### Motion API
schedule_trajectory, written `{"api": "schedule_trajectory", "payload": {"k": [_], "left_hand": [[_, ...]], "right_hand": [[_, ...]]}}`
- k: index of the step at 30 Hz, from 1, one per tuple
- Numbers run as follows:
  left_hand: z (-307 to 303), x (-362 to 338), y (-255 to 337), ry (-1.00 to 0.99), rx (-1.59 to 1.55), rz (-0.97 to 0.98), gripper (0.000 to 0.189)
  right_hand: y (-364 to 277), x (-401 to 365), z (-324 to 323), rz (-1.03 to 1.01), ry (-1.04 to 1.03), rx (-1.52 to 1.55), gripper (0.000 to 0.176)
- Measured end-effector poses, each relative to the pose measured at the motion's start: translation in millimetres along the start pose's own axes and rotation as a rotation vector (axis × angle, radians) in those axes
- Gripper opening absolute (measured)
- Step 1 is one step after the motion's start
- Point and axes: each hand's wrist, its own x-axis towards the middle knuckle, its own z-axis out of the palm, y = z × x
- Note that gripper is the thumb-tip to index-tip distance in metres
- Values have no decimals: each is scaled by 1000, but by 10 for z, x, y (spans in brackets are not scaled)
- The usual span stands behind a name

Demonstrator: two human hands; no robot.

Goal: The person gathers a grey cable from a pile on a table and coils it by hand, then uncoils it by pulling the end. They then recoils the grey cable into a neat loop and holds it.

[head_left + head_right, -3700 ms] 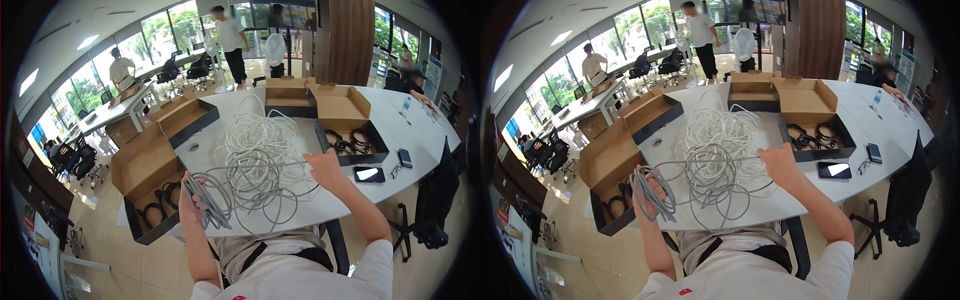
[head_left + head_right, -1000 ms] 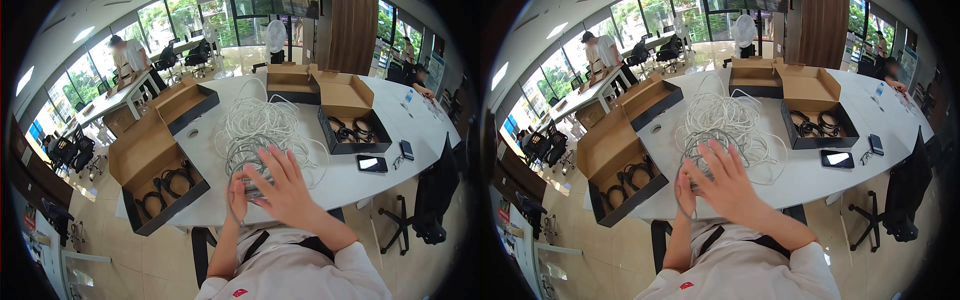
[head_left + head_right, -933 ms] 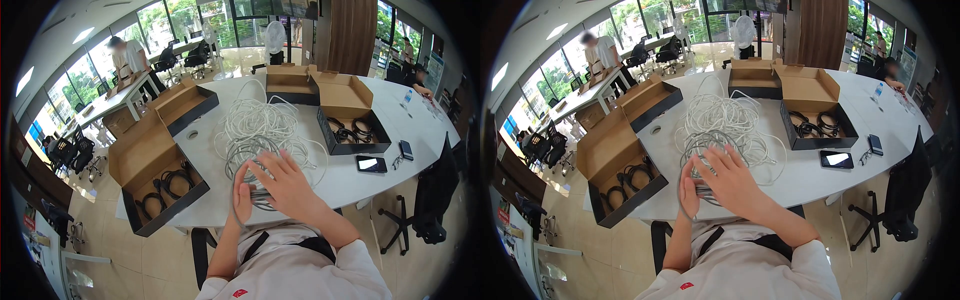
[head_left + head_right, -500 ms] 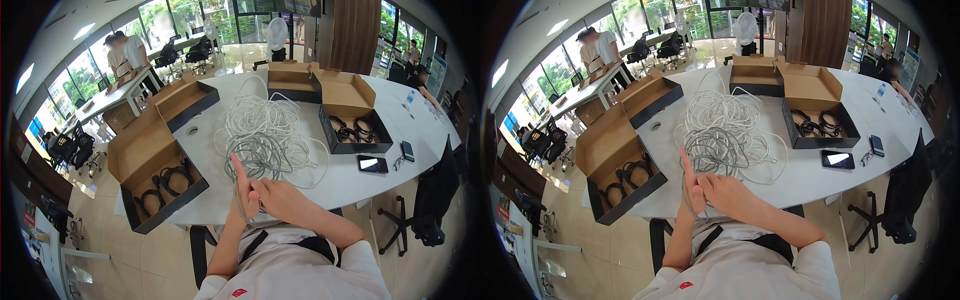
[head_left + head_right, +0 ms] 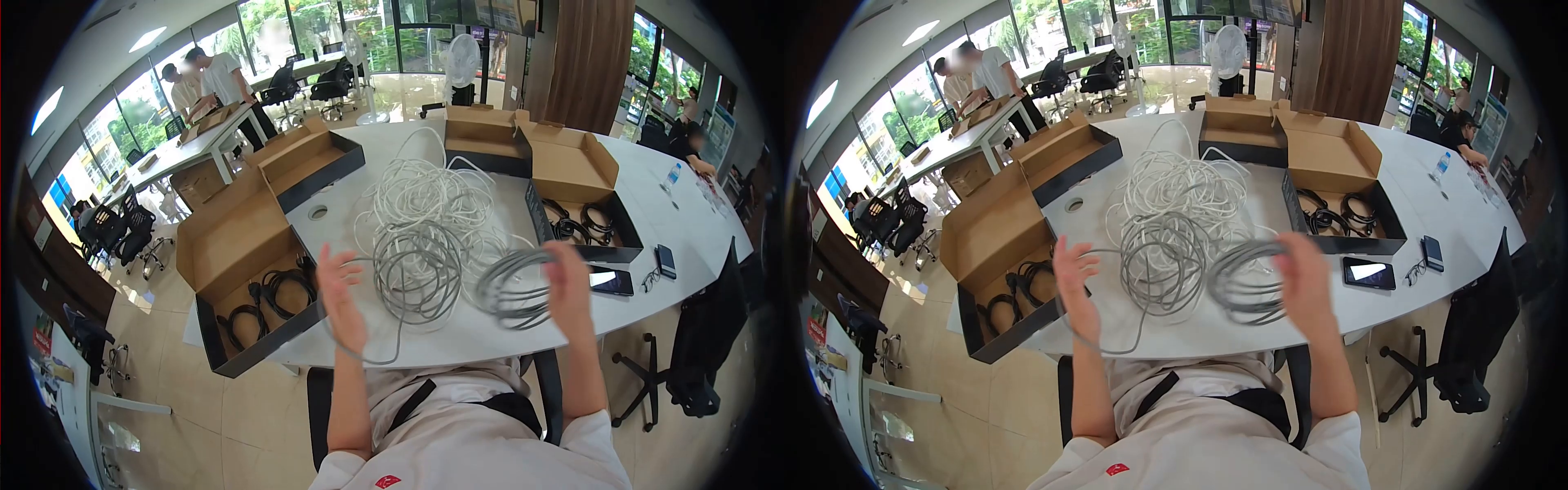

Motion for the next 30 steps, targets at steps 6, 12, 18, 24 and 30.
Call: {"api": "schedule_trajectory", "payload": {"k": [6, 12, 18, 24, 30], "left_hand": [[-400, 6, 31, -201, 112, -119, 40], [-741, -133, 70, -1126, 312, -495, 22], [-821, 1, 568, -671, 882, -229, 24], [46, 292, 1505, -448, 594, 412, 71], [1056, 290, 1082, -911, 472, 231, 78]], "right_hand": [[588, -159, -410, 822, 452, 928, 22], [792, -336, -200, 1070, 362, 1186, 29], [629, -362, -189, 770, -61, 929, 24], [61, -44, -242, 364, -294, 359, 16], [-280, 60, -231, 197, -217, 340, 16]]}}
